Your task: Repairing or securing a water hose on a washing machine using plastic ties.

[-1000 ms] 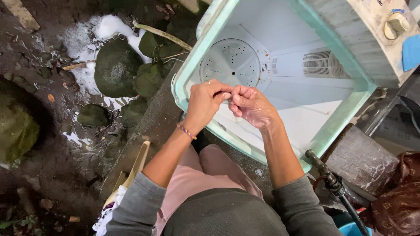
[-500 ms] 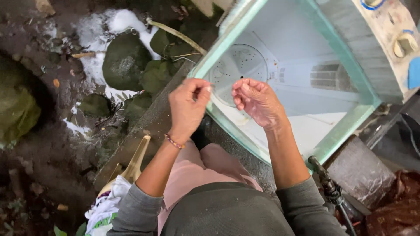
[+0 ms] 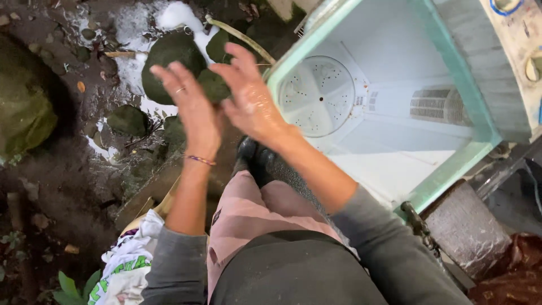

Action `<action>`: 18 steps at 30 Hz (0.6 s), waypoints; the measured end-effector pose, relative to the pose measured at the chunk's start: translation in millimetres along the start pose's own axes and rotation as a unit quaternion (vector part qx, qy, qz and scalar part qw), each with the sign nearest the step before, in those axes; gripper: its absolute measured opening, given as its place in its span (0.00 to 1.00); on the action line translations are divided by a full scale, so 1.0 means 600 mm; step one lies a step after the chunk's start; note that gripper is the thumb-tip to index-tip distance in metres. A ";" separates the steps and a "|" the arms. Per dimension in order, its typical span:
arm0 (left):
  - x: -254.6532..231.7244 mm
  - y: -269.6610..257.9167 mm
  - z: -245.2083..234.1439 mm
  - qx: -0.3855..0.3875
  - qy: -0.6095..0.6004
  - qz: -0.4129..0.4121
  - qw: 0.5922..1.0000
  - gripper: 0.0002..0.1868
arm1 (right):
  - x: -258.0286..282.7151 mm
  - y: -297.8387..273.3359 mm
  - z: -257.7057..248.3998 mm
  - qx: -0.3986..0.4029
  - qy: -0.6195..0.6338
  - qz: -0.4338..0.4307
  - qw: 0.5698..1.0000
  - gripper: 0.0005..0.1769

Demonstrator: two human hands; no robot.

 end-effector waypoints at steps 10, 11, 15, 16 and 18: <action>-0.043 0.003 -0.004 0.140 0.362 -0.033 0.921 0.47 | -0.050 -0.127 -0.093 -0.092 0.026 0.062 0.993 0.20; -0.061 -0.001 0.006 0.143 0.362 -0.024 0.921 0.47 | -0.068 -0.166 -0.113 -0.100 0.024 0.066 0.992 0.20; -0.187 -0.038 0.061 0.096 0.152 0.091 0.979 0.37 | -0.245 -0.391 -0.215 -0.340 0.293 0.340 0.826 0.10; -0.237 -0.060 0.073 0.066 0.057 0.172 0.981 0.30 | -0.297 -0.474 -0.221 -0.409 0.374 0.445 0.703 0.06; -0.298 -0.119 0.167 0.125 -0.037 0.179 0.975 0.27 | -0.356 -0.580 -0.242 -0.479 0.421 0.491 0.593 0.04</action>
Point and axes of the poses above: each hand's wrist, its own y-axis towards the middle knuckle, its own z-axis out of the palm, x = y × z, the point moved 8 cm from there along y, towards the middle knuckle
